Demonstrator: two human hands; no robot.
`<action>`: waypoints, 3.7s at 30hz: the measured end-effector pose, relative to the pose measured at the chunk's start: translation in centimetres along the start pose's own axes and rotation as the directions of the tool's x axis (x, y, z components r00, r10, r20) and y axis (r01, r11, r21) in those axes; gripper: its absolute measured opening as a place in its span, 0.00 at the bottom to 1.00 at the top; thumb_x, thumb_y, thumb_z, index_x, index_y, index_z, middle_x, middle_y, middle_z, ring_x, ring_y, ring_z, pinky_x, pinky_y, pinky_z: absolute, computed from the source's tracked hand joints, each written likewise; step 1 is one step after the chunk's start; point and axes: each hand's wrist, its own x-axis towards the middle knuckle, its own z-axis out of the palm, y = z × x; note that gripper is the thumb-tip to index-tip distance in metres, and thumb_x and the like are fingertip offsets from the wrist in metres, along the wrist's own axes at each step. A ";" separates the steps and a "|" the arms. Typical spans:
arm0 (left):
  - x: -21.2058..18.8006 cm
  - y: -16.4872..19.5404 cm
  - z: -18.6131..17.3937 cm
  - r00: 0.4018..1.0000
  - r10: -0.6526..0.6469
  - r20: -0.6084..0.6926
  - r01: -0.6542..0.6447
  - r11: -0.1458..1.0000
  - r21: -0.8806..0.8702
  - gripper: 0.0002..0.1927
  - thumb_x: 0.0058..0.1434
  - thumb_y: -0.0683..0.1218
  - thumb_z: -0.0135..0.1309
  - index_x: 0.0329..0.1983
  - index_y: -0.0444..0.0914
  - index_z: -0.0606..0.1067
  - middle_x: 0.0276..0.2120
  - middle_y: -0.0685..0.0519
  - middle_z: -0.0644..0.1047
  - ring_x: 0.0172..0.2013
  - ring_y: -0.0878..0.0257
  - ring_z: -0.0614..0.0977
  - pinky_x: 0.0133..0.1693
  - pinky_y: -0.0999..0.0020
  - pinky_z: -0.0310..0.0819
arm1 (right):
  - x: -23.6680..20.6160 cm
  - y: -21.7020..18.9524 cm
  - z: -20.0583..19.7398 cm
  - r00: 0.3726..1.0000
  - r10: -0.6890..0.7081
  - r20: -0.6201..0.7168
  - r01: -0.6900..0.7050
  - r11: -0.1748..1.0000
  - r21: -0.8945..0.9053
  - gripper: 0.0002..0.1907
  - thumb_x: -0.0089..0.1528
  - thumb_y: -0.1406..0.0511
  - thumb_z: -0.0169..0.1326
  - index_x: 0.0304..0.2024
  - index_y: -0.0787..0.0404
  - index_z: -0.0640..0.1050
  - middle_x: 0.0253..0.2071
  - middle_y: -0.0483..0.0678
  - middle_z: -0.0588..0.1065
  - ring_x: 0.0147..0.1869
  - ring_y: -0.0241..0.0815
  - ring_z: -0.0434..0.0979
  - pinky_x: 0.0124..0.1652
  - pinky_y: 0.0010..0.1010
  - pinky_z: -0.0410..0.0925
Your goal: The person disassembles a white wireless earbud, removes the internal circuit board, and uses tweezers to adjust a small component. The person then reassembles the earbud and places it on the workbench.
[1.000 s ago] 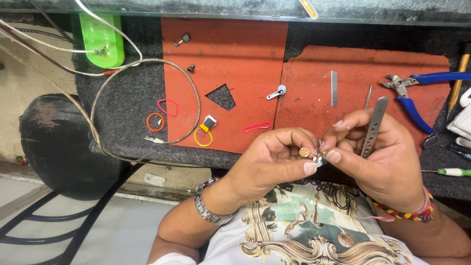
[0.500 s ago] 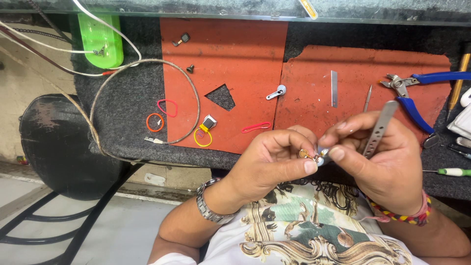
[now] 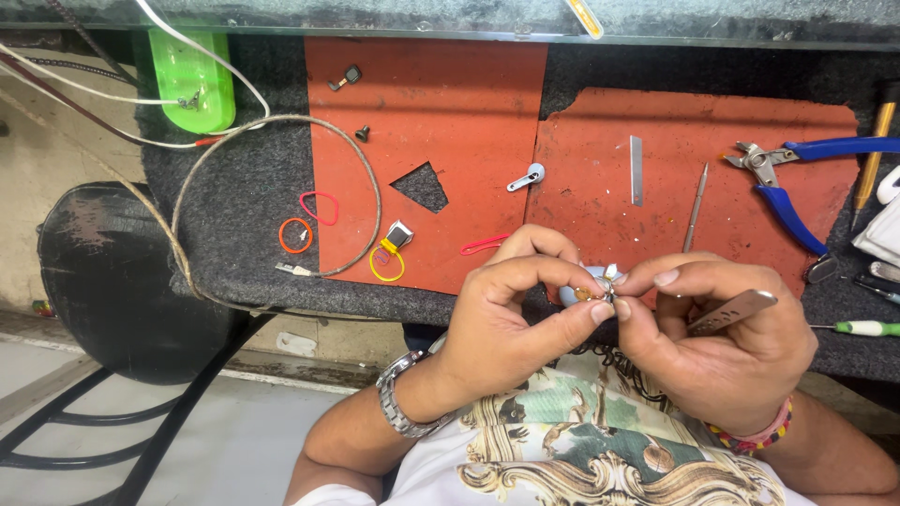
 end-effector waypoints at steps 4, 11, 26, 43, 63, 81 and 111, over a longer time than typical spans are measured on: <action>-0.1 0.2 0.0 0.999 0.036 0.001 -0.036 0.999 0.031 0.08 0.65 0.41 0.66 0.46 0.39 0.81 0.44 0.57 0.74 0.43 0.71 0.75 0.45 0.79 0.70 | 0.2 -0.1 -0.3 0.999 0.041 0.028 -0.041 0.999 0.015 0.23 0.59 0.81 0.60 0.49 0.62 0.65 0.41 0.57 0.79 0.23 0.19 0.65 0.22 0.12 0.60; -0.1 0.2 -0.2 0.999 0.044 0.014 -0.045 0.997 0.068 0.07 0.64 0.41 0.66 0.44 0.38 0.82 0.43 0.56 0.74 0.43 0.71 0.76 0.47 0.78 0.71 | 0.5 -0.1 -0.4 0.994 0.091 0.063 -0.096 0.993 0.066 0.23 0.59 0.82 0.59 0.44 0.61 0.61 0.41 0.57 0.79 0.25 0.18 0.64 0.24 0.12 0.60; 0.4 -0.4 -0.3 0.999 -0.023 0.026 0.022 0.999 0.028 0.08 0.63 0.41 0.66 0.45 0.37 0.83 0.42 0.56 0.74 0.42 0.70 0.74 0.44 0.77 0.69 | 1.0 0.2 -0.5 0.984 0.165 0.061 -0.173 0.973 0.155 0.19 0.59 0.81 0.59 0.42 0.62 0.65 0.40 0.55 0.79 0.31 0.22 0.70 0.32 0.16 0.65; 2.0 -1.5 0.1 0.944 -0.120 0.307 0.321 0.546 -0.774 0.03 0.70 0.34 0.58 0.44 0.32 0.80 0.45 0.48 0.75 0.46 0.61 0.79 0.52 0.68 0.74 | 1.4 3.2 -2.5 0.982 0.173 0.077 -0.137 0.366 0.920 0.26 0.81 0.54 0.35 0.38 0.67 0.71 0.32 0.55 0.69 0.30 0.40 0.71 0.31 0.31 0.66; 1.7 -1.1 0.4 0.950 -0.134 0.280 0.304 0.587 -0.750 0.05 0.69 0.33 0.58 0.44 0.34 0.80 0.46 0.49 0.74 0.47 0.64 0.77 0.52 0.72 0.72 | 1.0 1.5 -2.7 0.869 -0.481 0.115 0.476 0.877 0.069 0.16 0.57 0.75 0.63 0.38 0.56 0.68 0.43 0.43 0.68 0.55 0.50 0.81 0.50 0.44 0.76; 0.9 -1.7 1.3 0.971 -0.161 0.179 0.240 0.611 -0.754 0.09 0.67 0.31 0.59 0.45 0.35 0.81 0.48 0.50 0.73 0.48 0.65 0.78 0.56 0.70 0.75 | 1.3 1.7 -1.7 0.849 -0.519 0.102 0.515 0.855 0.061 0.17 0.56 0.74 0.64 0.40 0.56 0.71 0.45 0.43 0.68 0.58 0.52 0.80 0.53 0.45 0.75; 0.6 -1.6 1.4 0.984 -0.111 0.142 0.178 0.726 -0.664 0.07 0.66 0.31 0.61 0.43 0.35 0.81 0.48 0.51 0.74 0.47 0.68 0.79 0.52 0.75 0.77 | 1.0 2.5 -1.4 0.817 -0.575 0.041 0.574 0.818 0.024 0.16 0.57 0.74 0.64 0.40 0.57 0.70 0.44 0.43 0.68 0.54 0.51 0.82 0.49 0.44 0.77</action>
